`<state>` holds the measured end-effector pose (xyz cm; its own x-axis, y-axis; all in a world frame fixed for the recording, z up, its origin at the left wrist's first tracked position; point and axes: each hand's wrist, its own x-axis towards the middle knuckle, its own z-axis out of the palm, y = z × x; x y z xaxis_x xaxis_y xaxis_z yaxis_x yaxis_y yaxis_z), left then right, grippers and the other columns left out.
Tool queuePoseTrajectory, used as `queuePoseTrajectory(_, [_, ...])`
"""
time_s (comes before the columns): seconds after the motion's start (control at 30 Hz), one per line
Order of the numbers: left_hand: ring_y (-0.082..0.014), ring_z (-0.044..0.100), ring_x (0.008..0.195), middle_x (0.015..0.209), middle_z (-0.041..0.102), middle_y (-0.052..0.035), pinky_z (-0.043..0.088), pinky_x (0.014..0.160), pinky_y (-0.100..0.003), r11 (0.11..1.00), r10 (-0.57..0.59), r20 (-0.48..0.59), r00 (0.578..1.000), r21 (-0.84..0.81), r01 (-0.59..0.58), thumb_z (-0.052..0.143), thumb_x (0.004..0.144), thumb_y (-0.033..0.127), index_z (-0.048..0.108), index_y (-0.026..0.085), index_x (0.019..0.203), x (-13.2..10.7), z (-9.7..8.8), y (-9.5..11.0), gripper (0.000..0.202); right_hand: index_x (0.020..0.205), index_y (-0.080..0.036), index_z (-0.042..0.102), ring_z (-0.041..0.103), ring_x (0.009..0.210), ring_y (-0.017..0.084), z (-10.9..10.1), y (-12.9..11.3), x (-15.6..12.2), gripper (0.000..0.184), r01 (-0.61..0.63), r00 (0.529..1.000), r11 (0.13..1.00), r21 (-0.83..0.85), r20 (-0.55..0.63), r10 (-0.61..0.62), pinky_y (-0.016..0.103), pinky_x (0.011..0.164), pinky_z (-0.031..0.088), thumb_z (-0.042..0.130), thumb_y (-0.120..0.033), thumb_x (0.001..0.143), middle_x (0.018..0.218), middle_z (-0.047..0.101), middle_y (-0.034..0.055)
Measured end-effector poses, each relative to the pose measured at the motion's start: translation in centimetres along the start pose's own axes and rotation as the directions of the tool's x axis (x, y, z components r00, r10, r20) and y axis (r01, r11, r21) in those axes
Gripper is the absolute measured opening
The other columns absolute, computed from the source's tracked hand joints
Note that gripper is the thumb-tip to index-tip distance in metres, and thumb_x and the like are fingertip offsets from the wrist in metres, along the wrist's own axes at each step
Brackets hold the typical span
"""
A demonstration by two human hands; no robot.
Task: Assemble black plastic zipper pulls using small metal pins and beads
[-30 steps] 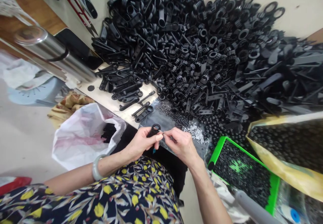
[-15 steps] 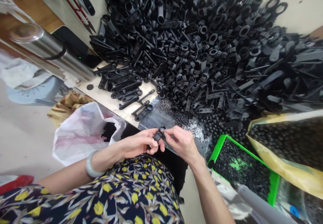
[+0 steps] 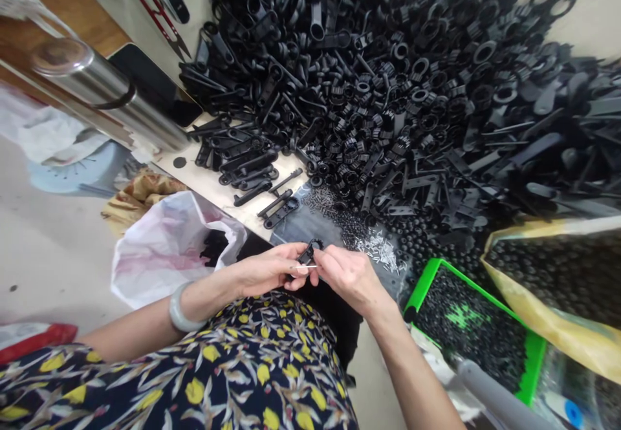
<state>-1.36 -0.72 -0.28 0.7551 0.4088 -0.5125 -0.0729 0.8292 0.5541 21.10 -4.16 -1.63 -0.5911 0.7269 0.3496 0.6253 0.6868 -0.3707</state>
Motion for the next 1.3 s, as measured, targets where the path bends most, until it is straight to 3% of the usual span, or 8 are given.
queuePoseTrajectory(0.27, [-0.0068, 0.049, 0.058, 0.083, 0.069, -0.0038, 0.027, 0.055, -0.024, 0.997, 0.029, -0.013, 1.0, 0.078, -0.028, 0.078, 0.083, 0.042, 0.055, 0.016, 0.095, 0.2, -0.4, -0.7, 0.036, 0.109, -0.019, 0.066, 0.061, 0.061, 0.01, 0.8, -0.1, -0.3, 0.011, -0.088, 0.996, 0.986, 0.143, -0.013, 0.09, 0.023, 0.057, 0.045, 0.057, -0.015, 0.103, 0.077, 0.069, -0.0001])
queuePoseTrajectory(0.5, [-0.0033, 0.041, 0.047, 0.084, 0.072, -0.0065, 0.024, 0.046, -0.021, 0.944, 0.159, -0.043, 0.986, 0.3, -0.139, 0.066, 0.095, 0.055, 0.061, 0.013, 0.099, 0.9, -0.6, -1.7, 0.042, 0.1, -0.019, 0.068, 0.056, 0.058, 0.009, 0.8, -0.1, 0.0, 0.011, -0.164, 0.986, 0.954, 0.251, 0.005, 0.168, 0.022, 0.056, 0.043, 0.059, -0.013, 0.101, 0.075, 0.065, -0.0015])
queuePoseTrajectory(0.7, [-0.0011, 0.038, 0.042, 0.087, 0.071, -0.0058, 0.021, 0.041, -0.019, 0.932, 0.225, -0.065, 0.972, 0.305, -0.196, 0.065, 0.094, 0.063, 0.064, 0.013, 0.101, 1.2, -0.6, -2.1, 0.051, 0.111, -0.019, 0.068, 0.063, 0.065, 0.011, 1.0, -0.4, -0.4, 0.014, -0.16, 0.987, 0.969, 0.189, 0.008, 0.161, 0.024, 0.062, 0.049, 0.057, -0.015, 0.102, 0.081, 0.069, 0.0012])
queuePoseTrajectory(0.87, [-0.0025, 0.035, 0.044, 0.076, 0.063, 0.0009, 0.021, 0.041, -0.018, 0.933, 0.277, -0.092, 0.957, 0.264, -0.244, 0.064, 0.095, 0.063, 0.06, 0.015, 0.103, 1.4, -1.0, -2.2, 0.049, 0.144, -0.017, 0.055, 0.064, 0.068, 0.013, 1.1, -0.8, -0.8, 0.043, -0.119, 0.992, 0.991, 0.057, 0.051, 0.116, 0.025, 0.063, 0.05, 0.051, -0.012, 0.102, 0.085, 0.071, 0.0034])
queuePoseTrajectory(1.13, [-0.0035, 0.033, 0.045, 0.069, 0.056, 0.0047, 0.02, 0.042, -0.019, 0.938, 0.255, -0.088, 0.963, 0.265, -0.225, 0.063, 0.094, 0.068, 0.059, 0.015, 0.107, 1.5, -1.4, -2.6, 0.054, 0.138, -0.016, 0.061, 0.062, 0.065, 0.013, 1.0, -1.4, -0.4, 0.042, -0.101, 0.995, 0.993, -0.064, 0.015, 0.102, 0.026, 0.06, 0.047, 0.051, -0.008, 0.098, 0.078, 0.067, 0.0012])
queuePoseTrajectory(1.3, [-0.0041, 0.033, 0.046, 0.068, 0.054, 0.0055, 0.021, 0.044, -0.019, 0.917, 0.271, -0.115, 0.956, 0.332, -0.221, 0.063, 0.093, 0.067, 0.058, 0.016, 0.107, 1.2, -1.3, -1.9, 0.053, 0.138, -0.018, 0.061, 0.062, 0.065, 0.013, 0.1, -1.6, 0.0, 0.038, -0.189, 0.982, 0.981, 0.036, 0.004, 0.189, 0.025, 0.062, 0.049, 0.048, -0.012, 0.103, 0.079, 0.067, 0.001])
